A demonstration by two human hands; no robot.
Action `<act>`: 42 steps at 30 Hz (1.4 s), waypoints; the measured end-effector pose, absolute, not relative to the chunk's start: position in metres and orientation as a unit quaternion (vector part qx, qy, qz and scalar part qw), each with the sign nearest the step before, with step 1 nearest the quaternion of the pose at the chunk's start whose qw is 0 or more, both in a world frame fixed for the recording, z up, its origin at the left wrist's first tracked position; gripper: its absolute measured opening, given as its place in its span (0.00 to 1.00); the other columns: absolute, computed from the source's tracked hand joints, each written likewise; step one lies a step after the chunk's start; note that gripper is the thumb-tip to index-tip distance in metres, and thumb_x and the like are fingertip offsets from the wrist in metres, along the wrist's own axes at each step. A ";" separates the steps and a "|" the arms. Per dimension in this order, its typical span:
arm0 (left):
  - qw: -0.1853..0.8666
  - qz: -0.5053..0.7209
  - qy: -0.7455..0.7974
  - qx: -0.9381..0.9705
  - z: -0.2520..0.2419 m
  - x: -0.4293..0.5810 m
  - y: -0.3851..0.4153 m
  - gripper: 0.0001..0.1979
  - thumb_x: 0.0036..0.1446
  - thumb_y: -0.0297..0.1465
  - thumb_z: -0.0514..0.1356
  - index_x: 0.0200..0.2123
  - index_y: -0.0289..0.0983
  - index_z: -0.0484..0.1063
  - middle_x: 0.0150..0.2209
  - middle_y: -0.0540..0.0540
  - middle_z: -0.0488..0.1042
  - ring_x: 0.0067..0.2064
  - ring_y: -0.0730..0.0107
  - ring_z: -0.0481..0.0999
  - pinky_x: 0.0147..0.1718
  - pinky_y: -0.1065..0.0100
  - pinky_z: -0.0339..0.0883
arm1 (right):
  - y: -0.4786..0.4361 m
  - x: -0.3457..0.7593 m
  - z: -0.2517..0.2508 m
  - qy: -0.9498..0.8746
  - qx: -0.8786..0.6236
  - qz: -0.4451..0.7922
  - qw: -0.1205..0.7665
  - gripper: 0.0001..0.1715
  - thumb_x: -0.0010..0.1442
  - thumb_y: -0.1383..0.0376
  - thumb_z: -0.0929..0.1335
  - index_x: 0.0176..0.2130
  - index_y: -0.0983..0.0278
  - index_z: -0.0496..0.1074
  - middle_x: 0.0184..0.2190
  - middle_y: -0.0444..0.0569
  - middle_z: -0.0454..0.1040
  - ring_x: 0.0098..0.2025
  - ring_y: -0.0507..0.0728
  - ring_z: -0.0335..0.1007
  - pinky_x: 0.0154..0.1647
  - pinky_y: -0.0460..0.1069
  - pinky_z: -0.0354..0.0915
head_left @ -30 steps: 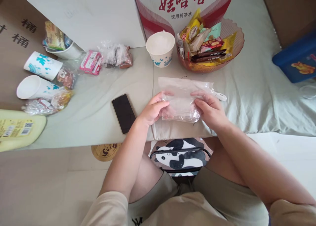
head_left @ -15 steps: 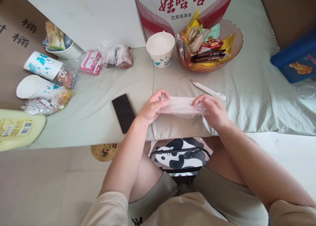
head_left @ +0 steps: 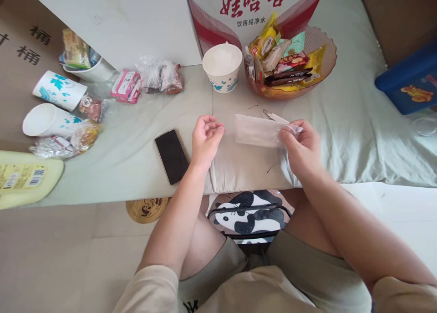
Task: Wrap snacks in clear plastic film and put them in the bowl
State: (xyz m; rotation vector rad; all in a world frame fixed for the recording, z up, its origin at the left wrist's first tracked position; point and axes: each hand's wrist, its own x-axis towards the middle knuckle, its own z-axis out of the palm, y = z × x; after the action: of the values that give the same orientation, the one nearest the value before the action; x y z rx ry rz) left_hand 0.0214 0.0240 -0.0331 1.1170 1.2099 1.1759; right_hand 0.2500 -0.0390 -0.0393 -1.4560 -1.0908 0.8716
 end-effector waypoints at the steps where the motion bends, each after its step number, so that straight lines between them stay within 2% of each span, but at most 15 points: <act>1: 0.521 0.495 0.508 0.475 -0.033 0.023 0.023 0.13 0.53 0.31 0.68 0.38 0.42 0.66 0.33 0.54 0.74 0.35 0.74 0.78 0.42 0.68 0.72 | -0.041 0.249 -0.036 -0.464 -0.630 0.315 0.537 0.09 0.63 0.58 0.69 0.35 0.57 0.65 0.28 0.44 0.69 0.30 0.55 0.66 0.33 0.52 0.63; 4: 0.560 0.439 0.486 0.506 -0.033 0.029 0.019 0.11 0.55 0.35 0.68 0.34 0.39 0.68 0.30 0.52 0.75 0.33 0.72 0.78 0.40 0.68 0.72 | -0.048 0.241 -0.030 -0.508 -0.637 0.217 0.538 0.08 0.63 0.62 0.69 0.34 0.57 0.65 0.38 0.49 0.77 0.43 0.60 0.74 0.45 0.56 0.67; 7: 0.624 0.375 0.430 0.534 -0.033 0.036 0.012 0.19 0.52 0.38 0.72 0.43 0.39 0.72 0.47 0.43 0.80 0.50 0.63 0.81 0.52 0.63 0.72 | -0.053 0.232 -0.031 -0.569 -0.594 0.242 0.515 0.07 0.65 0.63 0.68 0.37 0.56 0.63 0.49 0.51 0.79 0.51 0.62 0.75 0.51 0.59 0.66; 9: 0.660 0.348 0.388 0.541 -0.034 0.039 0.008 0.28 0.49 0.41 0.75 0.51 0.41 0.71 0.60 0.40 0.75 0.63 0.57 0.75 0.61 0.59 0.68 | -0.056 0.228 -0.035 -0.596 -0.564 0.291 0.493 0.07 0.67 0.63 0.66 0.39 0.56 0.61 0.51 0.51 0.79 0.47 0.60 0.75 0.47 0.57 0.66; 11: 0.683 0.326 0.353 0.550 -0.034 0.041 0.006 0.31 0.49 0.46 0.75 0.52 0.41 0.71 0.62 0.40 0.73 0.68 0.54 0.70 0.66 0.57 0.64 | -0.057 0.224 -0.038 -0.608 -0.538 0.338 0.476 0.07 0.69 0.61 0.65 0.39 0.56 0.60 0.45 0.49 0.78 0.37 0.57 0.71 0.40 0.55 0.64; 15: 0.687 0.318 0.321 0.570 -0.032 0.042 0.006 0.30 0.52 0.54 0.71 0.48 0.40 0.72 0.55 0.40 0.77 0.64 0.53 0.74 0.65 0.57 0.65 | -0.055 0.221 -0.039 -0.601 -0.527 0.381 0.466 0.12 0.70 0.55 0.65 0.38 0.57 0.59 0.27 0.42 0.66 0.26 0.53 0.58 0.30 0.52 0.57; 19: 0.661 0.335 0.344 0.576 -0.036 0.042 0.008 0.33 0.53 0.56 0.68 0.52 0.39 0.70 0.51 0.39 0.79 0.57 0.55 0.78 0.57 0.60 0.70 | -0.052 0.221 -0.038 -0.575 -0.547 0.411 0.448 0.17 0.70 0.48 0.65 0.39 0.57 0.58 0.21 0.38 0.57 0.21 0.52 0.51 0.25 0.51 0.50; 23: 0.615 0.335 0.356 0.618 -0.042 0.040 0.008 0.37 0.56 0.54 0.67 0.61 0.42 0.62 0.49 0.43 0.77 0.49 0.61 0.80 0.49 0.64 0.71 | -0.052 0.222 -0.039 -0.563 -0.569 0.410 0.437 0.19 0.69 0.46 0.65 0.39 0.57 0.60 0.19 0.37 0.54 0.19 0.51 0.49 0.23 0.50 0.48; 25: 0.581 0.325 0.351 0.658 -0.042 0.039 0.007 0.31 0.58 0.51 0.66 0.58 0.42 0.65 0.45 0.46 0.76 0.44 0.66 0.78 0.45 0.66 0.70 | -0.052 0.222 -0.039 -0.569 -0.575 0.399 0.433 0.18 0.68 0.47 0.66 0.41 0.57 0.62 0.20 0.37 0.56 0.20 0.51 0.51 0.24 0.50 0.49; 28: 0.538 0.308 0.368 0.693 -0.039 0.037 0.008 0.19 0.61 0.48 0.64 0.44 0.40 0.70 0.36 0.51 0.74 0.34 0.72 0.72 0.38 0.69 0.66 | -0.053 0.222 -0.038 -0.575 -0.550 0.406 0.449 0.22 0.65 0.47 0.70 0.48 0.57 0.63 0.25 0.40 0.63 0.24 0.53 0.59 0.27 0.51 0.57; 31: 0.558 0.348 0.395 0.641 -0.036 0.037 0.010 0.21 0.59 0.51 0.65 0.38 0.39 0.70 0.31 0.52 0.71 0.31 0.74 0.67 0.34 0.70 0.64 | -0.053 0.221 -0.040 -0.559 -0.489 0.451 0.495 0.34 0.59 0.46 0.74 0.55 0.55 0.60 0.34 0.45 0.71 0.36 0.57 0.72 0.37 0.53 0.67; 34: 0.647 0.416 0.374 0.517 -0.036 0.040 0.010 0.26 0.53 0.55 0.69 0.37 0.40 0.69 0.34 0.52 0.72 0.36 0.72 0.72 0.41 0.68 0.69 | -0.050 0.220 -0.045 -0.544 -0.466 0.475 0.512 0.39 0.55 0.44 0.77 0.56 0.54 0.61 0.42 0.47 0.74 0.43 0.58 0.73 0.41 0.53 0.70; 37: 0.717 0.419 0.340 0.440 -0.035 0.044 0.007 0.26 0.50 0.52 0.72 0.38 0.40 0.68 0.36 0.51 0.73 0.41 0.71 0.75 0.47 0.65 0.71 | -0.048 0.219 -0.047 -0.551 -0.478 0.486 0.482 0.30 0.58 0.43 0.74 0.51 0.56 0.69 0.40 0.47 0.74 0.40 0.57 0.72 0.38 0.52 0.70; 39: 0.729 0.407 0.327 0.444 -0.034 0.046 0.004 0.25 0.51 0.51 0.72 0.37 0.39 0.69 0.36 0.51 0.74 0.41 0.71 0.75 0.47 0.66 0.70 | -0.047 0.219 -0.046 -0.566 -0.493 0.454 0.479 0.23 0.61 0.43 0.72 0.43 0.58 0.74 0.41 0.50 0.75 0.44 0.58 0.73 0.44 0.54 0.72; 42: 0.704 0.397 0.334 0.485 -0.033 0.048 0.002 0.25 0.51 0.52 0.72 0.34 0.38 0.71 0.34 0.51 0.73 0.38 0.73 0.72 0.43 0.69 0.67 | -0.045 0.220 -0.043 -0.564 -0.531 0.368 0.515 0.21 0.63 0.46 0.71 0.34 0.60 0.77 0.43 0.53 0.74 0.48 0.60 0.73 0.53 0.58 0.71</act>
State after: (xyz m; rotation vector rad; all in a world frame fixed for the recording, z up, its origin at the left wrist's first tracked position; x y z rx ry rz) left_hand 0.0482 0.0020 -0.0331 1.0777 0.7427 0.8833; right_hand 0.2202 -0.0450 -0.0434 -1.2751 -1.3539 0.8829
